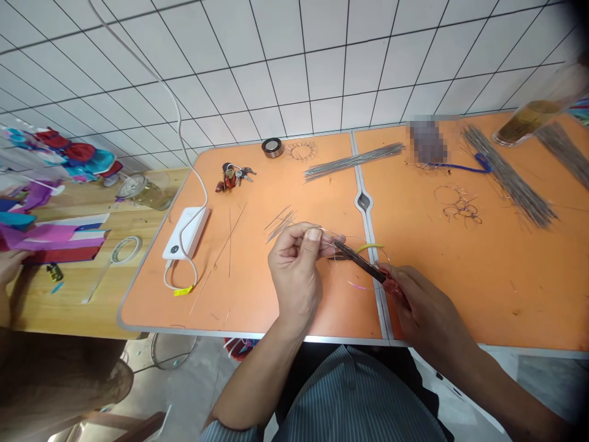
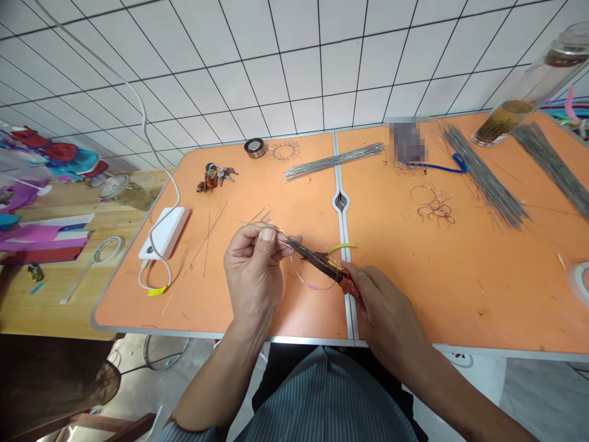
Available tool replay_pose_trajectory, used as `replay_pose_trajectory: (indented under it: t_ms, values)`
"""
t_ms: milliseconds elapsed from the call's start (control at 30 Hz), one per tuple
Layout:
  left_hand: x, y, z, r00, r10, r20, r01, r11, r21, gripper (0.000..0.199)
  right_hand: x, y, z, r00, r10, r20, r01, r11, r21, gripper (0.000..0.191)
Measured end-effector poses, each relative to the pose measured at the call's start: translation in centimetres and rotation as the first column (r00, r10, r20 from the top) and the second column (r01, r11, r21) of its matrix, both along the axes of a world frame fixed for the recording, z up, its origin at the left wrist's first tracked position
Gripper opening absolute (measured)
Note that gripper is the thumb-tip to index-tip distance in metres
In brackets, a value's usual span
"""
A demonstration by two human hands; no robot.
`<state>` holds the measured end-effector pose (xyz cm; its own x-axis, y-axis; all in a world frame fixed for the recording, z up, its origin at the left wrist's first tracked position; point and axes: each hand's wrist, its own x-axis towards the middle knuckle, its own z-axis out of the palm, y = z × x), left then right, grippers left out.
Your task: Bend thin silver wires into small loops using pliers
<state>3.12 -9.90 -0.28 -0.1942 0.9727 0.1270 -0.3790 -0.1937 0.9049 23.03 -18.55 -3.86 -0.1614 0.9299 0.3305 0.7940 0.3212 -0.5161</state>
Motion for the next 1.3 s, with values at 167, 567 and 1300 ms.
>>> replay_pose_trajectory:
  t_ms: [167,567,1300]
  values:
    - [0.00,0.10,0.01,1.000,0.001,0.006,-0.001,1.000,0.010,0.024,0.12,-0.05,-0.25,1.000,0.003,0.000,-0.003,1.000,-0.001,0.031]
    - [-0.24,0.20,-0.21,0.999,-0.020,0.027,0.018,0.999,0.042,0.020,0.10,0.06,-0.16,0.998,0.012,-0.054,-0.015,0.998,-0.054,0.028]
    - [-0.35,0.26,-0.45,1.000,-0.014,0.023,0.013,0.999,0.034,0.017,0.07,0.60,-0.52,0.999,0.038,-0.005,-0.038,0.999,-0.013,0.025]
